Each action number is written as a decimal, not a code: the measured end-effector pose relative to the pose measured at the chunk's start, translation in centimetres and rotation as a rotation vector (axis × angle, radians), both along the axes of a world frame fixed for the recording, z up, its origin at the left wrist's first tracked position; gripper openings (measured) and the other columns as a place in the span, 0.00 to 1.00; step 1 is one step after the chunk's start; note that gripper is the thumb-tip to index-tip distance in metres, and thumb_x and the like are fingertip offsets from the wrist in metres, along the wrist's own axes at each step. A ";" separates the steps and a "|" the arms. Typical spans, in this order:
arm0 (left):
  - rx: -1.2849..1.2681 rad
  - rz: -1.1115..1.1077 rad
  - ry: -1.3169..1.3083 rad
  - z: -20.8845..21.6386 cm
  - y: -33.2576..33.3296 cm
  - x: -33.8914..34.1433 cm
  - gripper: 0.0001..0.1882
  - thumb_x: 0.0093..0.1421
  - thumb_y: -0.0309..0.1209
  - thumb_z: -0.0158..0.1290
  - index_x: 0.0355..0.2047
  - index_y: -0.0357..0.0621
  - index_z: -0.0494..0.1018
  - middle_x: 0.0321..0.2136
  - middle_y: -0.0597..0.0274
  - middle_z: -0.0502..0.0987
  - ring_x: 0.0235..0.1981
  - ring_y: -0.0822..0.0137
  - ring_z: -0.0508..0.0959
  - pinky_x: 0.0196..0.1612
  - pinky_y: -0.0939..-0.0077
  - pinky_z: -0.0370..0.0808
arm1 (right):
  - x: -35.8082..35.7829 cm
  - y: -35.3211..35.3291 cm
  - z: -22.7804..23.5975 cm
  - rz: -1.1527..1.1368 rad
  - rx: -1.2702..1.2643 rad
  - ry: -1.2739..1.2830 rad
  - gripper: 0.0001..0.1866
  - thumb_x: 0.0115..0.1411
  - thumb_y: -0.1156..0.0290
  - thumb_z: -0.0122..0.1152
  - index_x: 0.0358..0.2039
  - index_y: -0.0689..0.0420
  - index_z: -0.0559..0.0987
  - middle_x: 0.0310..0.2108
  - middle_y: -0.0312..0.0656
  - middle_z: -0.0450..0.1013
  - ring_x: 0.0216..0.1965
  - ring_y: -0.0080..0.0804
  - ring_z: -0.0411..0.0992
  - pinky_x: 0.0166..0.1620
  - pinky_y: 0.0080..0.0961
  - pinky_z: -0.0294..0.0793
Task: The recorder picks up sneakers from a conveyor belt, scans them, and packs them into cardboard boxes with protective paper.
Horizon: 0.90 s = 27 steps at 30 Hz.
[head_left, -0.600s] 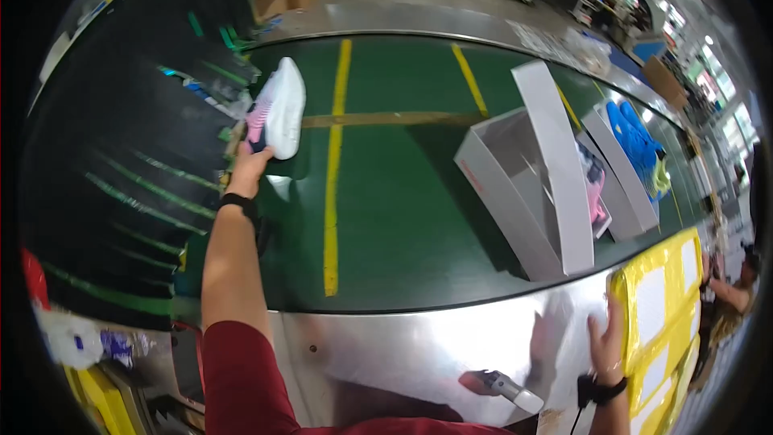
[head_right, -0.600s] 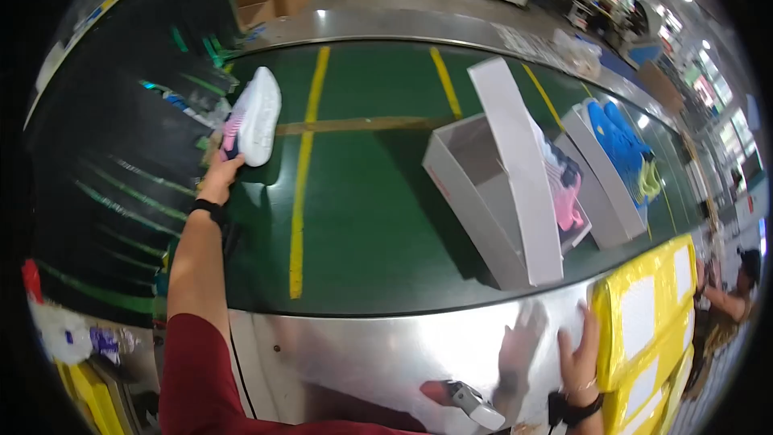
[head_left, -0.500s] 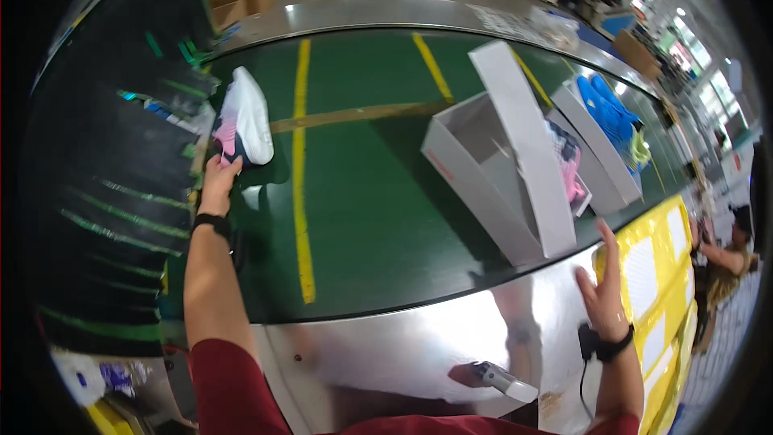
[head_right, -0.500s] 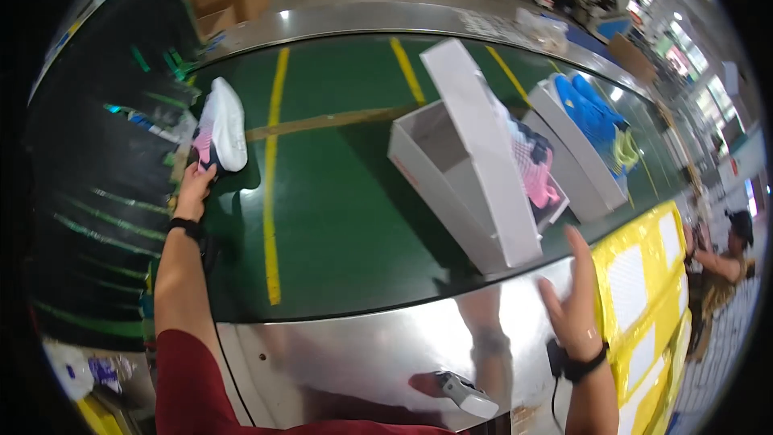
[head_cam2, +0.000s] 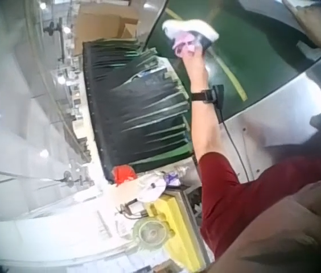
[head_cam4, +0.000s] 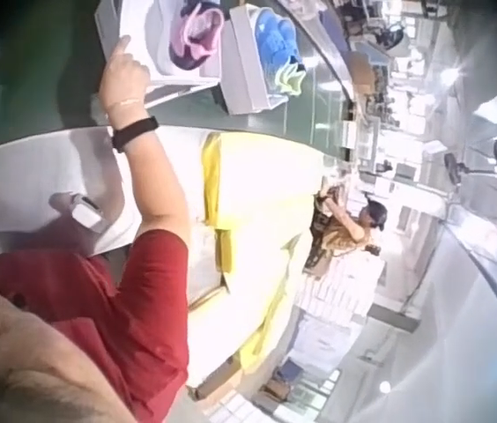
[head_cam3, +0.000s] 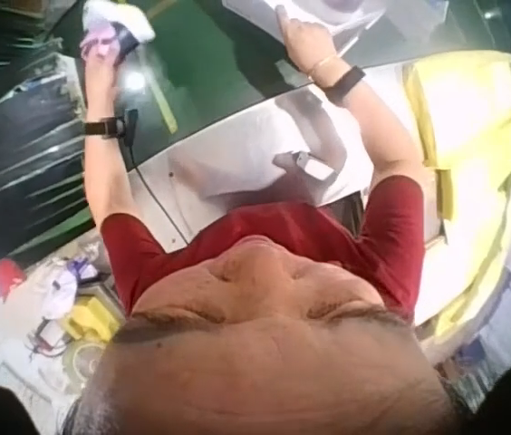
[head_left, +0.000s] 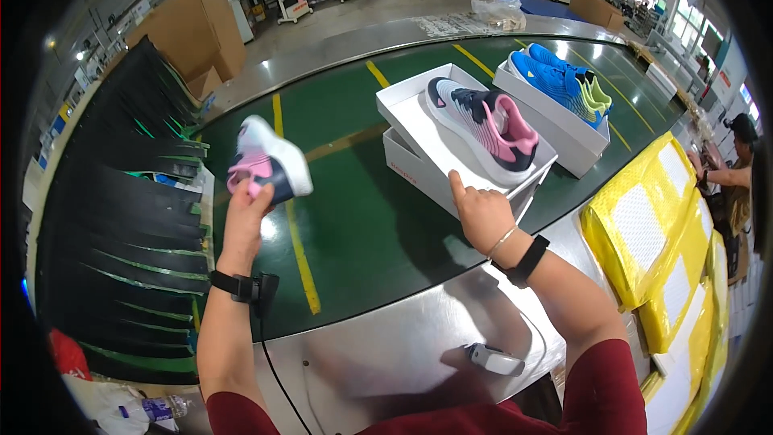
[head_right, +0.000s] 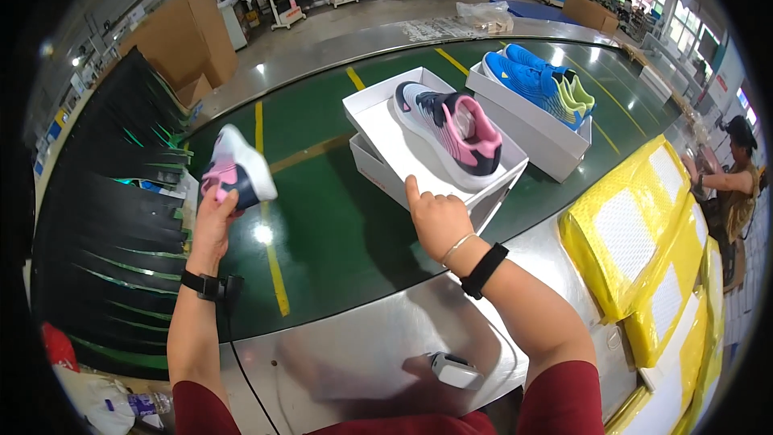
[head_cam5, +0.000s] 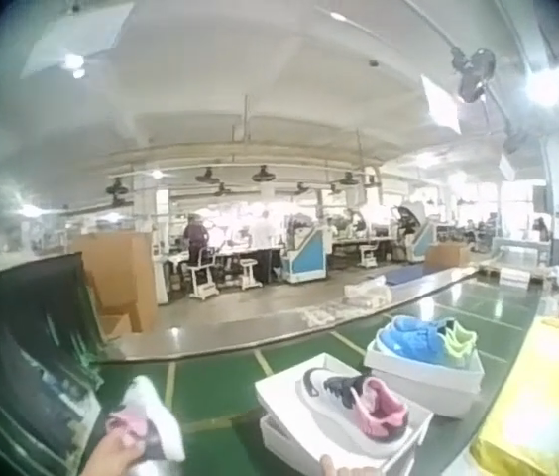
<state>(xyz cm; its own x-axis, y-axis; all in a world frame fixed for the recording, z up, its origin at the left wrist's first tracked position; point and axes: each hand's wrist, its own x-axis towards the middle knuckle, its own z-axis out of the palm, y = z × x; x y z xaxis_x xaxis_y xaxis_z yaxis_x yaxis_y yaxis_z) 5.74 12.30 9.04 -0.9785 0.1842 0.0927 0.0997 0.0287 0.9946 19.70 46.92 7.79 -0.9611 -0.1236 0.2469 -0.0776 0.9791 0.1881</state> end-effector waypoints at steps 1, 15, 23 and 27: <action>-0.052 -0.075 0.098 2.0 1.9 1.0 0.18 0.57 0.34 0.54 0.46 0.44 0.66 0.37 0.69 0.72 0.38 0.77 0.71 0.41 0.80 0.69 | 0.0 0.2 -0.2 0.000 0.007 0.017 0.33 0.46 0.74 0.53 0.55 0.65 0.59 0.23 0.39 0.71 0.23 0.32 0.73 0.29 0.27 0.70; -0.602 -0.459 0.438 2.9 25.6 8.2 0.30 0.55 0.38 0.54 0.51 0.30 0.58 0.42 0.40 0.72 0.43 0.52 0.74 0.43 0.67 0.71 | 10.6 -1.8 1.4 0.378 -0.256 0.108 0.22 0.51 0.68 0.53 0.46 0.63 0.70 0.52 0.57 0.62 0.58 0.51 0.55 0.59 0.44 0.52; -0.453 -0.349 0.017 -0.6 13.9 10.0 0.29 0.55 0.39 0.55 0.51 0.32 0.62 0.47 0.49 0.70 0.45 0.61 0.73 0.46 0.69 0.71 | 16.3 5.4 -1.6 0.261 -0.685 -0.123 0.18 0.45 0.71 0.58 0.39 0.59 0.73 0.44 0.56 0.67 0.48 0.55 0.63 0.50 0.40 0.65; -0.405 -0.025 -0.326 -4.0 2.7 9.0 0.21 0.55 0.39 0.55 0.43 0.37 0.69 0.34 0.60 0.73 0.36 0.70 0.73 0.40 0.74 0.72 | 18.9 6.2 -4.3 0.112 -0.683 -0.060 0.20 0.43 0.75 0.57 0.40 0.60 0.72 0.43 0.56 0.66 0.47 0.56 0.63 0.50 0.41 0.64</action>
